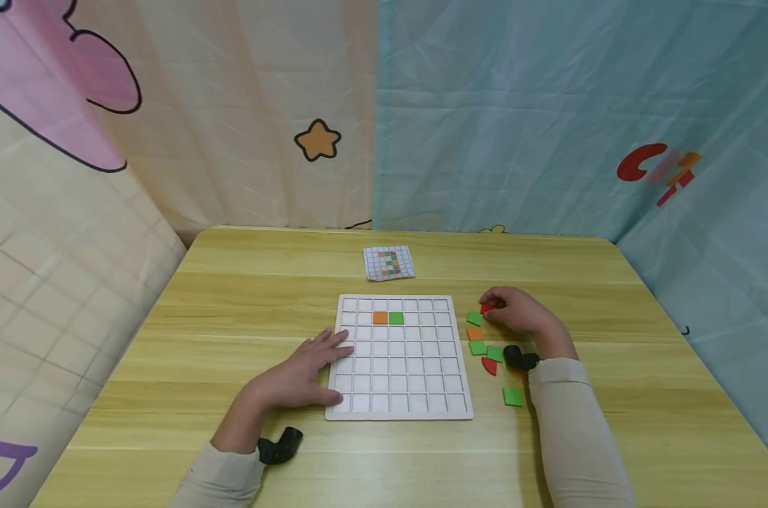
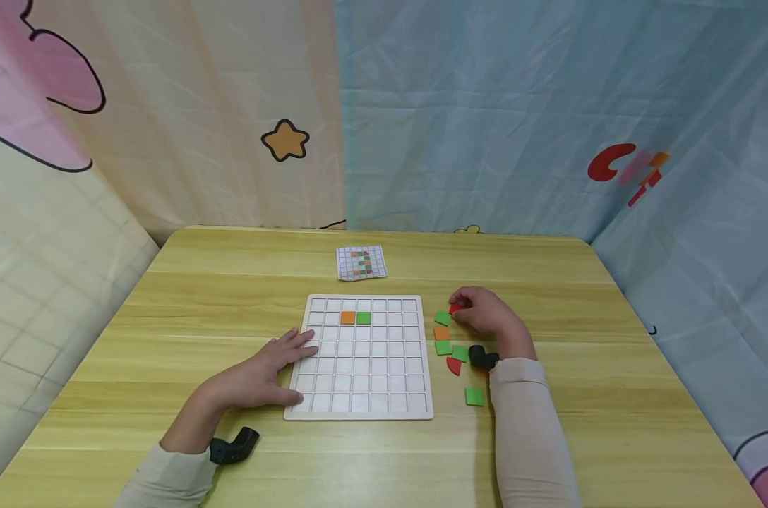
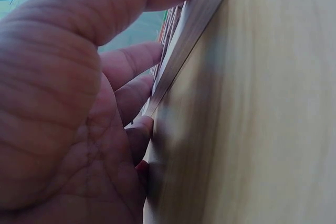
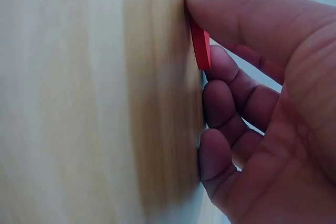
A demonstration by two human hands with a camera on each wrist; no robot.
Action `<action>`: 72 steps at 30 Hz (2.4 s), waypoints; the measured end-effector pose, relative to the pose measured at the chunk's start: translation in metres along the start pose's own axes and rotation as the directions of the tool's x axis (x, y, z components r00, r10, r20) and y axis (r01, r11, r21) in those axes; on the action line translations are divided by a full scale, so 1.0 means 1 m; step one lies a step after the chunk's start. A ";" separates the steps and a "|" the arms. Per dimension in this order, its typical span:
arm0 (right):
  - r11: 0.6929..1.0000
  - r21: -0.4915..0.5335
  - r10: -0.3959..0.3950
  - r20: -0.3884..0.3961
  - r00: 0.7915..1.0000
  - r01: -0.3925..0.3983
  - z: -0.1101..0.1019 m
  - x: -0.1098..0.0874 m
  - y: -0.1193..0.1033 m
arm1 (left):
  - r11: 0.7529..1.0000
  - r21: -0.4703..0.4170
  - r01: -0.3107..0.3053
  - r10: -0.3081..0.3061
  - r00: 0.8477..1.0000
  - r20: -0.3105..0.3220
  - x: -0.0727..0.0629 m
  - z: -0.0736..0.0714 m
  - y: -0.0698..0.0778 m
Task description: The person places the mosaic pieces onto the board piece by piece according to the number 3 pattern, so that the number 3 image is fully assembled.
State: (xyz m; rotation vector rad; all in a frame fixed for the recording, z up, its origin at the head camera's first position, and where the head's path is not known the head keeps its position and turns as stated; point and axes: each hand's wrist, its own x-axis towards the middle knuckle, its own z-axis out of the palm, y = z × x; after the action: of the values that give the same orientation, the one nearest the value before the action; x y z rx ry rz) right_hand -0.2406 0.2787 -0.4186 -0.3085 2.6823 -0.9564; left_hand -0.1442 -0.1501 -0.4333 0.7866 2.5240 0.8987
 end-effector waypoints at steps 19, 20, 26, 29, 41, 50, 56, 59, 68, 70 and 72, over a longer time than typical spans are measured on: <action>0.999 -0.042 -0.005 -0.023 1.000 0.004 0.002 -0.002 -0.004 | 1.000 -0.008 -0.015 0.015 1.000 0.008 -0.001 -0.001 0.001; 0.999 -0.041 -0.002 -0.022 1.000 0.001 0.001 -0.002 -0.004 | 1.000 -0.005 -0.014 0.014 1.000 0.009 -0.001 -0.001 0.001; 0.999 -0.040 -0.008 -0.020 1.000 0.007 -0.001 -0.004 -0.003 | 1.000 0.001 -0.004 0.004 1.000 0.011 -0.001 -0.001 0.000; 0.999 -0.034 -0.016 -0.021 1.000 0.016 -0.001 -0.006 -0.003 | 1.000 -0.002 -0.005 0.005 1.000 0.007 -0.001 -0.001 -0.001; 0.996 -0.051 -0.078 -0.038 0.996 0.077 -0.002 -0.007 -0.013 | 1.000 -0.016 0.001 -0.001 1.000 0.003 -0.002 -0.001 0.000; 0.989 -0.084 -0.123 0.012 0.992 0.124 -0.004 -0.006 -0.028 | 1.000 -0.023 -0.004 0.004 1.000 0.002 -0.001 0.000 0.000; 0.978 -0.099 -0.181 0.054 0.982 0.186 -0.003 -0.003 -0.037 | 1.000 -0.015 0.004 -0.004 1.000 0.005 0.000 0.000 -0.001; 0.973 -0.114 -0.196 0.067 0.978 0.202 -0.002 -0.001 -0.042 | 1.000 -0.015 0.008 -0.008 1.000 0.007 0.000 0.000 0.000; 0.927 -0.232 -0.264 0.154 0.952 0.294 0.005 0.008 -0.058 | 1.000 -0.005 0.008 -0.008 1.000 0.005 0.000 0.000 -0.001; 0.910 -0.250 -0.294 0.174 0.940 0.331 0.007 0.010 -0.061 | 1.000 -0.005 0.004 -0.004 1.000 0.003 0.001 0.000 -0.001; 0.901 -0.252 -0.310 0.189 0.932 0.352 0.009 0.011 -0.063 | 1.000 -0.008 0.001 -0.001 1.000 0.003 0.001 0.000 -0.001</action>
State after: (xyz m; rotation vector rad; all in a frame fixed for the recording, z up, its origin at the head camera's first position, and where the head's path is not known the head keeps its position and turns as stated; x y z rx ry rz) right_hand -0.2414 0.2221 -0.3868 -0.8868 2.6755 -0.5963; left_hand -0.1450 -0.1503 -0.4344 0.7832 2.5160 0.9062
